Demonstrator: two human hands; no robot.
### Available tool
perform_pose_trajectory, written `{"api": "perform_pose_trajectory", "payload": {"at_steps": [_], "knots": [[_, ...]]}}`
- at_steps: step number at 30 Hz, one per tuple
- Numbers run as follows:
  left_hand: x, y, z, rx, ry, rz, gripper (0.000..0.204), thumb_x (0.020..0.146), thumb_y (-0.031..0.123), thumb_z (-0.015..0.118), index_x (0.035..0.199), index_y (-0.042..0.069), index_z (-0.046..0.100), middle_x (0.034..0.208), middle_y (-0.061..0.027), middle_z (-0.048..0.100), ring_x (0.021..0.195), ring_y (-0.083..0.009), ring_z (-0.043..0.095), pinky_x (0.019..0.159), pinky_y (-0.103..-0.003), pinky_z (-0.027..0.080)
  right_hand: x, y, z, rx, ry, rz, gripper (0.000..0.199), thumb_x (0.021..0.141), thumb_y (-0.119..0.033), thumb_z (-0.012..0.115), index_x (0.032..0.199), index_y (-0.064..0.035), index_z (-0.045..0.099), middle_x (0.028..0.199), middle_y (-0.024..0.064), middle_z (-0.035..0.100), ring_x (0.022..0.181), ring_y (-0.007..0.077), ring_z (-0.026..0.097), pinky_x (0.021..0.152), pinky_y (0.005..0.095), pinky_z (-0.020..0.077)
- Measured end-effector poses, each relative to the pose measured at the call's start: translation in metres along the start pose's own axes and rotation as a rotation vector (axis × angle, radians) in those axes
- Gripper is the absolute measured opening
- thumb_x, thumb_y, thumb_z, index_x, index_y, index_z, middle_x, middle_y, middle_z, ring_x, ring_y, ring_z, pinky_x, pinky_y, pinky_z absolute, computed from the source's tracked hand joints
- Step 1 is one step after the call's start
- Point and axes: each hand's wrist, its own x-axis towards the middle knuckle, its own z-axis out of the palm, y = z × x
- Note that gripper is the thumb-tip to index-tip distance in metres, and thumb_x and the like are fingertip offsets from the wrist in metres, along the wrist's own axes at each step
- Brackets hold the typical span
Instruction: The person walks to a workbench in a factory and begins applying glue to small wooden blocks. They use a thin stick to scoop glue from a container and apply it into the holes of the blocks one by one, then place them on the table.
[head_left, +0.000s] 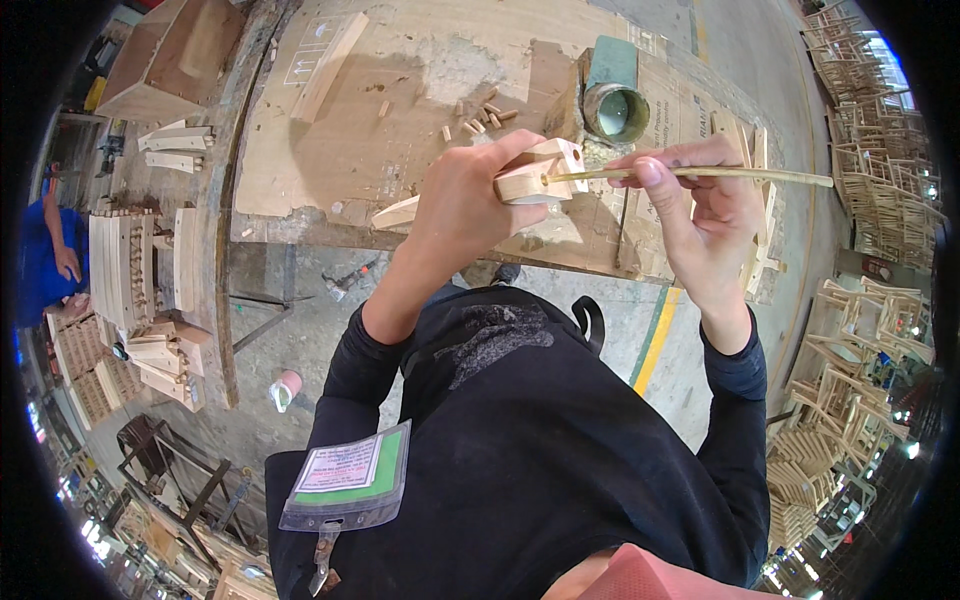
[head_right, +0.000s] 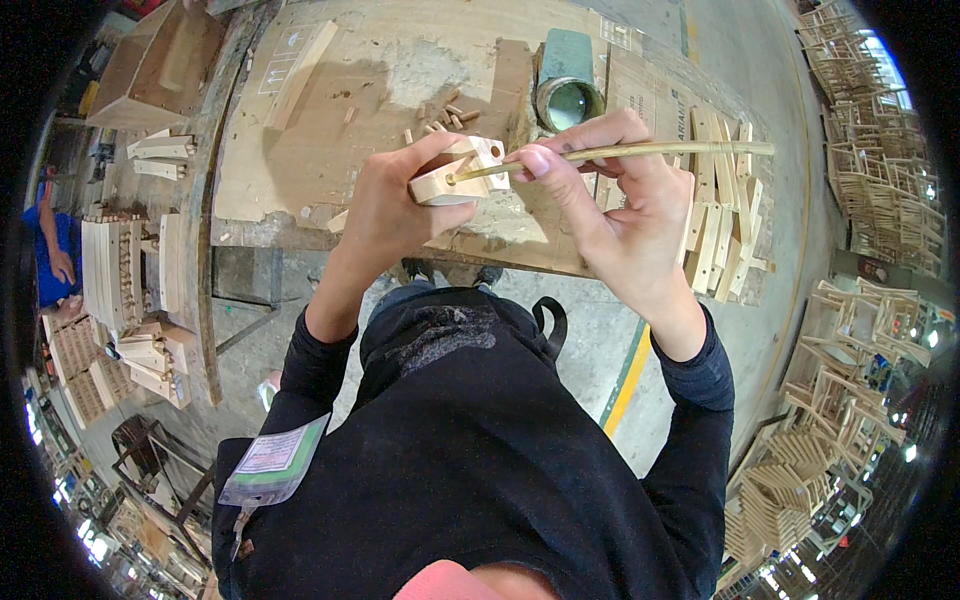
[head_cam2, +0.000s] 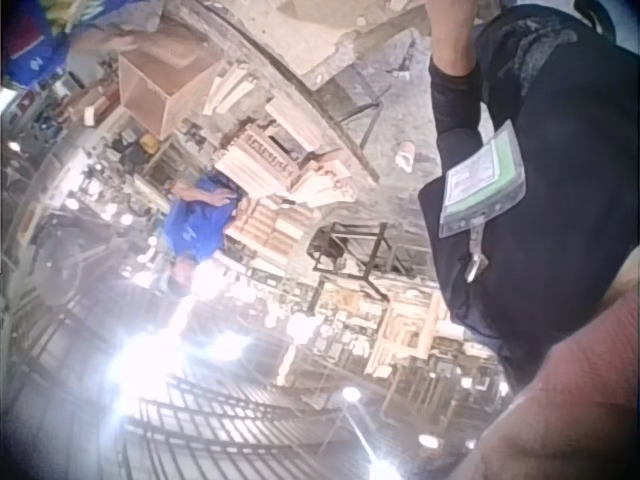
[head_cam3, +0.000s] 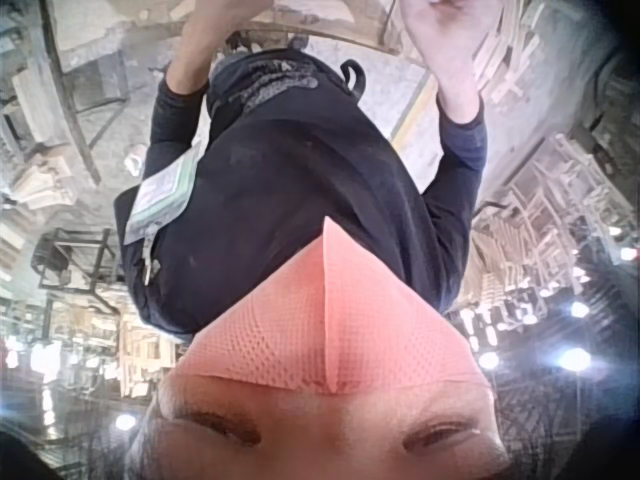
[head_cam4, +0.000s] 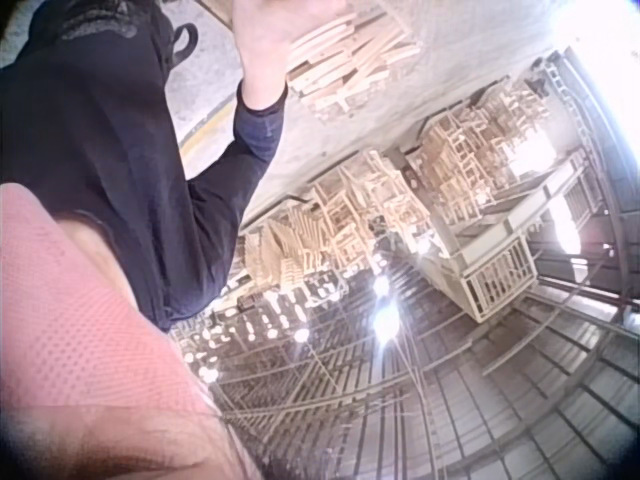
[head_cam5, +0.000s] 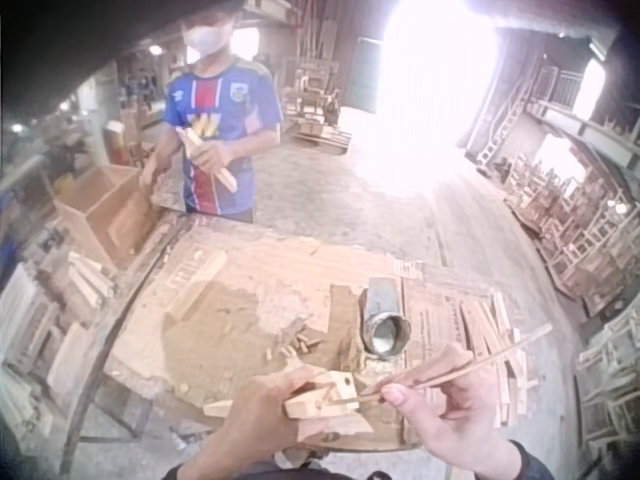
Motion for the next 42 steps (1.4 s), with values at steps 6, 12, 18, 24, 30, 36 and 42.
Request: {"api": "perform_pose_trajectory", "payload": {"at_steps": [6,12,18,24,30,36,42], "knots": [[0.001,-0.001,-0.001,0.013,0.014,0.05,0.053,0.068,0.006,0.081,0.117,0.002,0.064,0.094,-0.0136,0.074,0.083,-0.0182,0.072,0.074,-0.029,0.055,0.003,-0.007,0.003,0.141,0.002,0.088,0.011,0.092,-0.004,0.069,0.094,0.0061,0.065,0.09,0.0095,0.067,0.081,0.0196,0.073,0.068,0.0267,0.0583],[0.004,-0.005,-0.003,0.001,0.035,0.052,0.053,0.067,0.01,0.082,0.116,0.004,0.064,0.091,-0.0138,0.073,0.083,-0.0237,0.071,0.073,-0.033,0.054,0.006,-0.009,0.002,0.076,0.039,0.003,0.011,0.093,-0.004,0.067,0.093,0.0057,0.063,0.089,0.0102,0.065,0.081,0.0213,0.073,0.069,0.0277,0.0594],[0.004,-0.006,-0.006,0.016,0.052,0.044,0.048,0.066,0.015,0.082,0.111,0.01,0.065,0.088,-0.0133,0.071,0.082,-0.0335,0.068,0.071,-0.039,0.053,0.012,-0.016,0.005,0.177,0.055,0.117,0.012,0.092,-0.004,0.068,0.095,0.0059,0.062,0.091,0.012,0.065,0.079,0.0209,0.073,0.069,0.0273,0.0597],[0.007,-0.009,-0.012,0.038,0.014,0.052,0.051,0.068,0.01,0.081,0.116,0.002,0.064,0.093,-0.0163,0.073,0.083,-0.0244,0.073,0.074,-0.031,0.055,0.014,-0.013,0.004,0.078,0.012,0.033,0.01,0.094,-0.003,0.064,0.099,0.0048,0.059,0.09,0.0154,0.067,0.081,0.0223,0.072,0.071,0.029,0.0604],[0.026,-0.041,-0.028,0.158,0.013,0.023,0.05,0.068,0.02,0.082,0.113,0.005,0.066,0.093,-0.0165,0.072,0.082,-0.0313,0.07,0.073,-0.035,0.055,0.018,-0.008,-0.004,0.127,0.291,0.167,0.011,0.097,-0.002,0.06,0.105,0.0049,0.062,0.096,0.0195,0.071,0.084,0.0227,0.072,0.076,0.0311,0.0599],[0.109,-0.171,-0.09,0.425,0.158,-0.099,0.042,0.066,0.025,0.082,0.104,0.01,0.071,0.092,-0.0171,0.072,0.088,-0.0337,0.069,0.078,-0.041,0.055,-0.026,0.026,-0.058,-0.18,0.564,0.246,0.03,0.104,-0.022,0.052,0.117,0.0016,0.066,0.098,0.0099,0.07,0.09,0.0146,0.068,0.076,0.0281,0.0557],[0.208,-0.281,-0.111,0.836,0.378,-0.45,0.062,0.071,0.027,0.08,0.125,0.008,0.058,0.115,-0.0169,0.064,0.105,-0.0347,0.063,0.088,-0.048,0.052,-0.075,0.062,-0.09,-0.263,0.656,0.366,0.036,0.106,-0.03,0.047,0.124,-0.0027,0.062,0.111,0.0119,0.069,0.104,0.019,0.066,0.087,0.0339,0.0537]]}}
